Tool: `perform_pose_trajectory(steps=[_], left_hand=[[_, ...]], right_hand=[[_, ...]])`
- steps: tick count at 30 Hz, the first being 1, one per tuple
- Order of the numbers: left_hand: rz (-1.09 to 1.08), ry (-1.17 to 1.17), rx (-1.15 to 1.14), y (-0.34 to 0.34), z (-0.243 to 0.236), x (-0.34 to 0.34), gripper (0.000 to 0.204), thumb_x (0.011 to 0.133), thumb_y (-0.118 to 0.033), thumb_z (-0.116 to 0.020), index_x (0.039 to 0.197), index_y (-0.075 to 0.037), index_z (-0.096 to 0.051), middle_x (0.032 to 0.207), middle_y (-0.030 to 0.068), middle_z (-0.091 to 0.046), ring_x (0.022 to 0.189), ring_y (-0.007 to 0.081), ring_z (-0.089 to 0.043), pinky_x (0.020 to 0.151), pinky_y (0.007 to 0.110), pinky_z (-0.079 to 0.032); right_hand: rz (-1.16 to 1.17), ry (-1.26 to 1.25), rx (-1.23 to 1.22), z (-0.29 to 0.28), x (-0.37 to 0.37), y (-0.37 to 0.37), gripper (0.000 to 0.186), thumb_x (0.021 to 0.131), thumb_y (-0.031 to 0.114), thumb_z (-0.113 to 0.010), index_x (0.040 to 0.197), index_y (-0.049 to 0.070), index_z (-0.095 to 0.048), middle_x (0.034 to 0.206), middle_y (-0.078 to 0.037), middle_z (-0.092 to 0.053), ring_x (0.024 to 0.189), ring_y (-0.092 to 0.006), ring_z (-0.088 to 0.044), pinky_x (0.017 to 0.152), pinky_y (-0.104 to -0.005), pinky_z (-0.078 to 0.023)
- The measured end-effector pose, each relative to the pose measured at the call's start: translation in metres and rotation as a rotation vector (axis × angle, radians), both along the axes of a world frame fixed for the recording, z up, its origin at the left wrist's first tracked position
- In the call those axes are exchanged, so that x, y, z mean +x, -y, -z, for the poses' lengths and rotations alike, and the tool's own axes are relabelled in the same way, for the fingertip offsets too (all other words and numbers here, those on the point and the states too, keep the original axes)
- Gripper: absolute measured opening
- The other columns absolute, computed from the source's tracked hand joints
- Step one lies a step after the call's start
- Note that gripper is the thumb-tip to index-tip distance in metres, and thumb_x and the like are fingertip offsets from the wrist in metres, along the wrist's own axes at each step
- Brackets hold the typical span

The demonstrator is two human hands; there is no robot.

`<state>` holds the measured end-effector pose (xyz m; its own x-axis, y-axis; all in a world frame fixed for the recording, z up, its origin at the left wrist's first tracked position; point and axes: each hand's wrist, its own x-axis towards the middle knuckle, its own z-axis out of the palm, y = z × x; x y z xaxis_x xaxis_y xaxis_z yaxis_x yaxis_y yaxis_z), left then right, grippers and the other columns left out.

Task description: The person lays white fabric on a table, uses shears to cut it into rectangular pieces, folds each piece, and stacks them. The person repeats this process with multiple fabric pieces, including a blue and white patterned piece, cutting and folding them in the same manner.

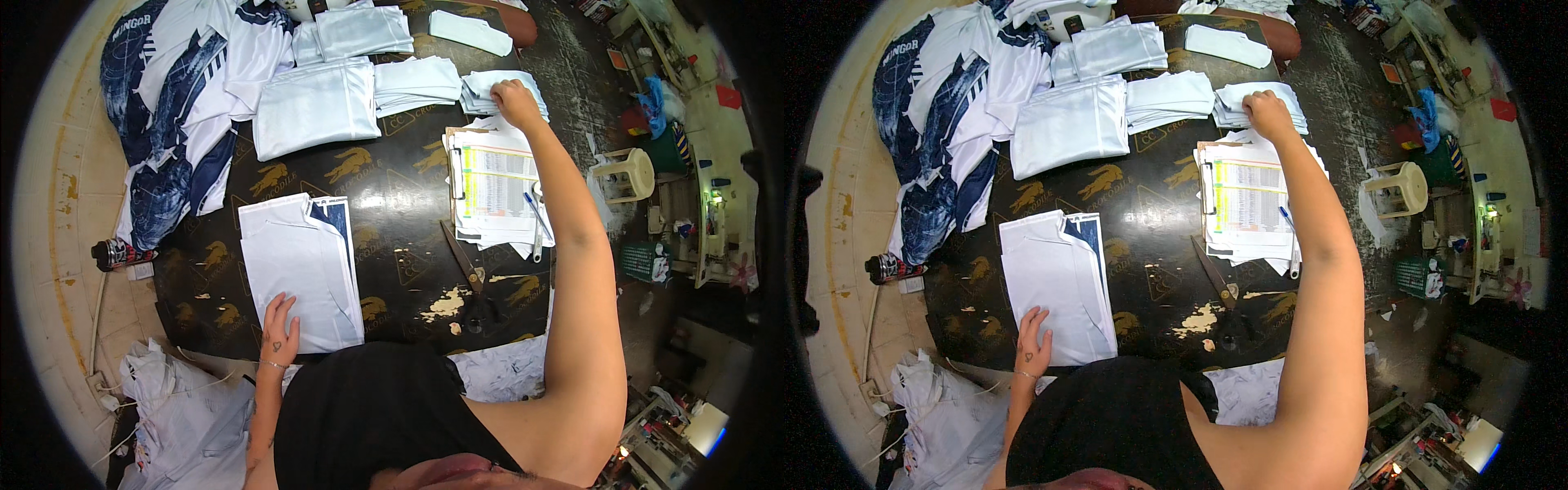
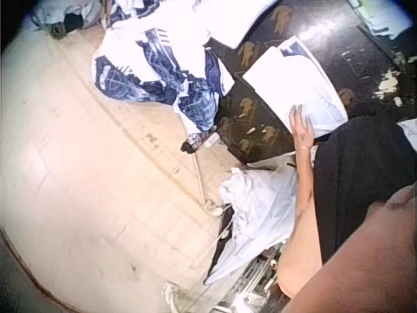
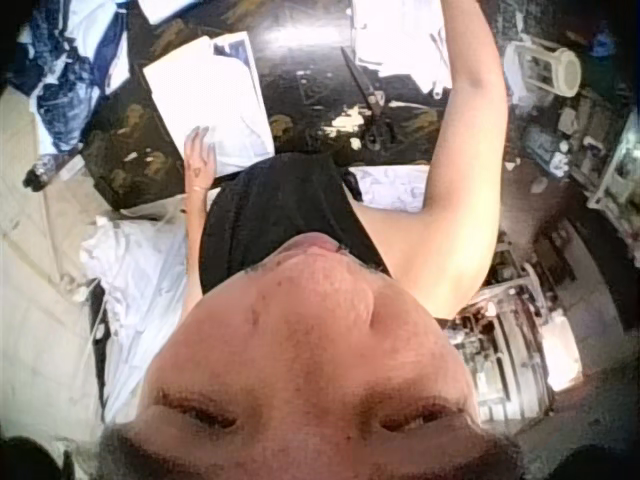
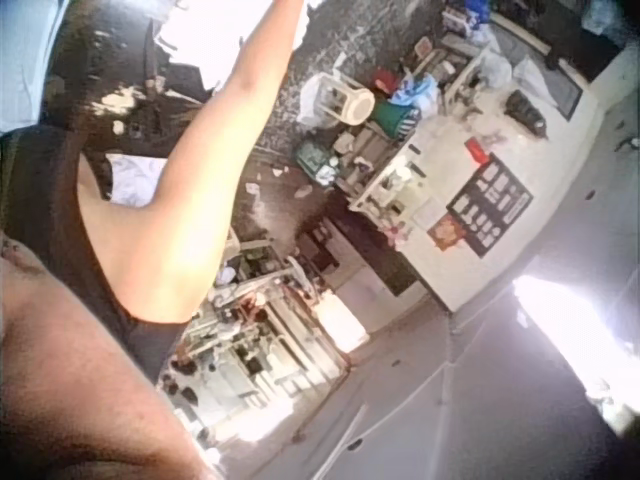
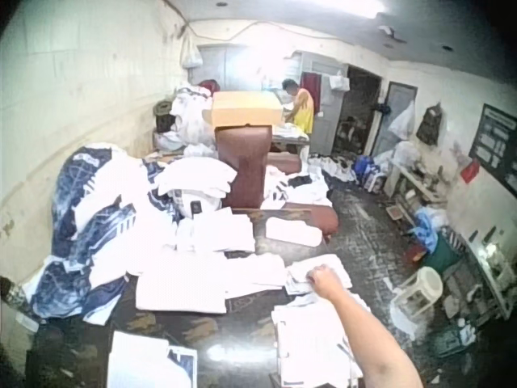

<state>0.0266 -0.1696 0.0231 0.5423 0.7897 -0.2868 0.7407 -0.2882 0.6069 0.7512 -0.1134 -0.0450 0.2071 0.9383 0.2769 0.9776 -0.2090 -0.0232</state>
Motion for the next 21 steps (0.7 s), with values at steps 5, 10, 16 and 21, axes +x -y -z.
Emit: perform_pose_trajectory(steps=[5, 10, 16, 21], left_hand=[[0.097, 0.259, -0.030, -0.025, -0.036, 0.075, 0.046, 0.093, -0.003, -0.068, 0.139, 0.001, -0.060, 0.146, 0.0206, -0.055, 0.137, 0.0372, -0.054, 0.112, 0.044, -0.045], [0.274, 0.464, -0.021, -0.026, -0.051, 0.119, 0.062, 0.087, -0.011, -0.080, 0.144, -0.002, -0.058, 0.134, 0.0195, -0.064, 0.123, 0.0324, -0.065, 0.105, 0.039, -0.051], [0.506, 0.299, 0.073, -0.070, -0.091, 0.038, 0.023, 0.084, -0.003, -0.075, 0.106, -0.004, -0.075, 0.098, 0.0117, -0.072, 0.087, 0.0295, -0.067, 0.079, 0.041, -0.054], [0.174, 0.472, 0.550, -0.122, -0.096, -0.012, 0.021, 0.082, 0.003, -0.071, 0.102, -0.005, -0.076, 0.104, 0.0106, -0.071, 0.099, 0.0274, -0.068, 0.087, 0.036, -0.054]], right_hand=[[0.058, -0.388, -0.276, -0.065, -0.119, 0.022, 0.023, 0.098, 0.021, -0.058, 0.119, 0.013, -0.052, 0.097, -0.017, -0.073, 0.089, -0.0398, -0.070, 0.080, -0.0520, -0.054], [-0.468, -0.699, -0.619, -0.118, -0.360, 0.109, 0.023, 0.096, 0.019, -0.068, 0.115, 0.014, -0.056, 0.092, -0.018, -0.072, 0.087, -0.0403, -0.073, 0.072, -0.0514, -0.059], [-0.487, -0.728, -0.273, -0.135, -0.422, 0.149, 0.049, 0.087, 0.026, -0.077, 0.132, 0.017, -0.060, 0.086, -0.015, -0.074, 0.074, -0.0398, -0.073, 0.065, -0.0504, -0.058], [-0.423, -0.649, 0.322, -0.142, -0.424, 0.094, 0.020, 0.082, 0.004, -0.076, 0.100, 0.011, -0.071, 0.098, -0.008, -0.071, 0.091, -0.0318, -0.065, 0.080, -0.0423, -0.055]])
